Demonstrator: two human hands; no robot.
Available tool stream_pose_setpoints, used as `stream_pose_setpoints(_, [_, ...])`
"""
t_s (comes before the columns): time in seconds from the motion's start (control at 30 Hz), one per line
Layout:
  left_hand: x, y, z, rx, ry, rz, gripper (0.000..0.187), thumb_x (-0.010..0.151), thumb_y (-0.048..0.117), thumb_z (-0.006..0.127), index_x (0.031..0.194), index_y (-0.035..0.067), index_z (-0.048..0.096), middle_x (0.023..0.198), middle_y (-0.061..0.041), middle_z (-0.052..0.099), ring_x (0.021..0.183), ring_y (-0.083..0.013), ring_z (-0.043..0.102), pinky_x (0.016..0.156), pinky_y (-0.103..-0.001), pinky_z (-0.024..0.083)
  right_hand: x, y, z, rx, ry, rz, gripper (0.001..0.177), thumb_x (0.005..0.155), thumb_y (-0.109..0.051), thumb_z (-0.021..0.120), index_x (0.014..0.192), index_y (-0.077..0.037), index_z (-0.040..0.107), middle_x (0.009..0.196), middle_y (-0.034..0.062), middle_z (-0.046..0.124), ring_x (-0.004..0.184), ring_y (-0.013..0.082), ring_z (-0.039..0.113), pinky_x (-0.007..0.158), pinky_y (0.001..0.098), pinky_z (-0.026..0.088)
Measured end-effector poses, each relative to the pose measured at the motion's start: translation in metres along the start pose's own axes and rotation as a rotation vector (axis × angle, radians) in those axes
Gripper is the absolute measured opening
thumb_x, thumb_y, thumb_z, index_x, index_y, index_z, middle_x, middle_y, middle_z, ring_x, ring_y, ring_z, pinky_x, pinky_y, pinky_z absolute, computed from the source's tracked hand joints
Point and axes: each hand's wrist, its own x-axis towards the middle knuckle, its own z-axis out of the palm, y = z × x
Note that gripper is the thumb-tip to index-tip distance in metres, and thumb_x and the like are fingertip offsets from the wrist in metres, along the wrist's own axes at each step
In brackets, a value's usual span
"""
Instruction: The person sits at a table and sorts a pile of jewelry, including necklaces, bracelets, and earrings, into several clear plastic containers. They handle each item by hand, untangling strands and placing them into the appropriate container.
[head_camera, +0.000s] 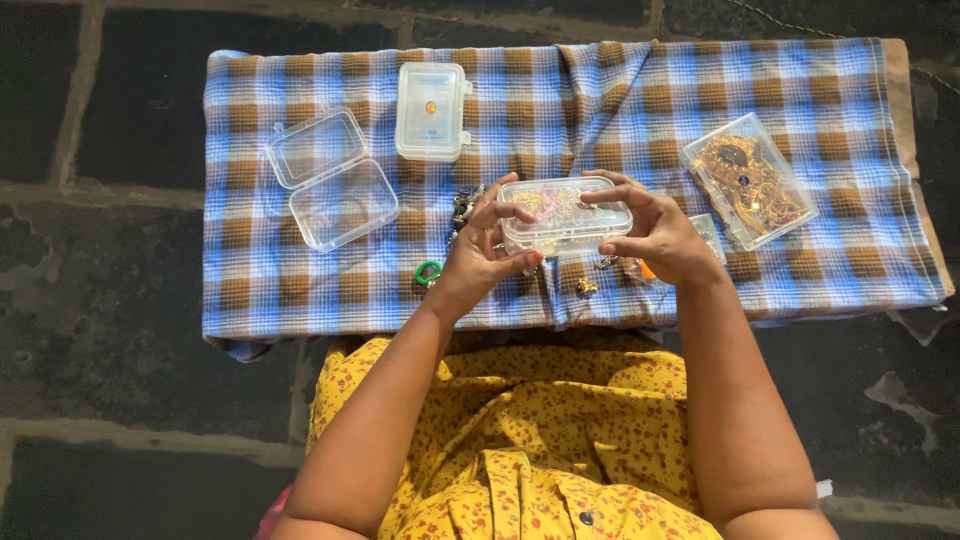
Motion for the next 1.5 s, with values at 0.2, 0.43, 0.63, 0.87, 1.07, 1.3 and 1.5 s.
stream_pose_setpoints(0.2, [-0.002, 0.002, 0.004, -0.005, -0.001, 0.025, 0.040, 0.083, -0.002, 0.081, 0.117, 0.012, 0.064, 0.173, -0.008, 0.014, 0.134, -0.0264, 0.060, 0.102, -0.035, 0.058, -0.002, -0.003, -0.002, 0.001, -0.044, -0.016, 0.070, 0.066, -0.028, 0.095, 0.128, -0.009, 0.069, 0.170, 0.0255, 0.023, 0.156, 0.0401, 0.030, 0.117, 0.0544, 0.046])
stream_pose_setpoints(0.43, [-0.002, -0.001, 0.001, -0.047, -0.012, 0.032, 0.042, 0.083, -0.008, 0.078, 0.117, 0.012, 0.064, 0.172, -0.008, 0.017, 0.132, -0.0253, 0.060, 0.098, -0.034, 0.059, -0.002, -0.002, -0.002, -0.011, -0.049, -0.013, 0.067, 0.066, -0.022, 0.094, 0.128, -0.010, 0.068, 0.169, 0.0240, 0.024, 0.153, 0.0404, 0.034, 0.112, 0.0518, 0.048])
stream_pose_setpoints(0.63, [-0.001, 0.000, -0.002, -0.067, -0.016, 0.017, 0.039, 0.083, -0.004, 0.079, 0.116, 0.013, 0.064, 0.172, -0.007, 0.015, 0.137, -0.0265, 0.057, 0.104, -0.034, 0.062, 0.000, 0.000, 0.000, 0.019, -0.043, -0.057, 0.057, 0.071, -0.009, 0.090, 0.125, -0.009, 0.070, 0.167, 0.0237, 0.032, 0.155, 0.0376, 0.035, 0.109, 0.0489, 0.054])
stream_pose_setpoints(0.87, [0.000, 0.000, -0.003, -0.039, -0.009, -0.014, 0.038, 0.082, -0.003, 0.079, 0.114, 0.013, 0.064, 0.173, -0.006, 0.015, 0.136, -0.0283, 0.057, 0.104, -0.036, 0.061, 0.002, 0.001, -0.001, 0.000, -0.038, 0.006, 0.063, 0.075, -0.012, 0.088, 0.133, -0.004, 0.064, 0.169, 0.0157, 0.025, 0.155, 0.0353, 0.034, 0.098, 0.0518, 0.059])
stream_pose_setpoints(1.07, [-0.001, -0.008, 0.004, 0.021, -0.040, 0.013, 0.042, 0.079, -0.011, 0.076, 0.113, 0.012, 0.063, 0.174, -0.004, 0.013, 0.140, -0.0268, 0.055, 0.105, -0.038, 0.056, -0.001, 0.006, -0.004, 0.326, 0.063, 0.167, 0.083, 0.085, -0.034, 0.081, 0.153, -0.007, 0.043, 0.149, 0.0156, 0.051, 0.134, 0.0290, 0.055, 0.105, 0.0389, 0.056])
stream_pose_setpoints(1.3, [-0.001, -0.014, 0.016, 0.256, -0.027, 0.032, 0.075, 0.081, -0.005, 0.078, 0.145, 0.021, 0.049, 0.175, -0.004, 0.004, 0.137, -0.0262, 0.057, 0.102, -0.036, 0.057, 0.006, 0.027, -0.028, 0.241, 0.304, 0.168, 0.058, 0.096, -0.014, 0.071, 0.148, 0.000, 0.049, 0.130, 0.0166, 0.062, 0.115, 0.0254, 0.064, 0.084, 0.0406, 0.060])
stream_pose_setpoints(1.5, [0.002, -0.010, 0.012, 0.308, 0.066, 0.043, 0.082, 0.090, 0.007, 0.078, 0.158, 0.021, 0.036, 0.173, -0.007, 0.016, 0.134, -0.0252, 0.058, 0.101, -0.038, 0.058, -0.030, 0.010, -0.092, 0.351, 0.825, -0.071, 0.042, 0.099, -0.006, 0.054, 0.140, -0.003, 0.045, 0.133, 0.0204, 0.064, 0.111, 0.0310, 0.075, 0.084, 0.0453, 0.064])
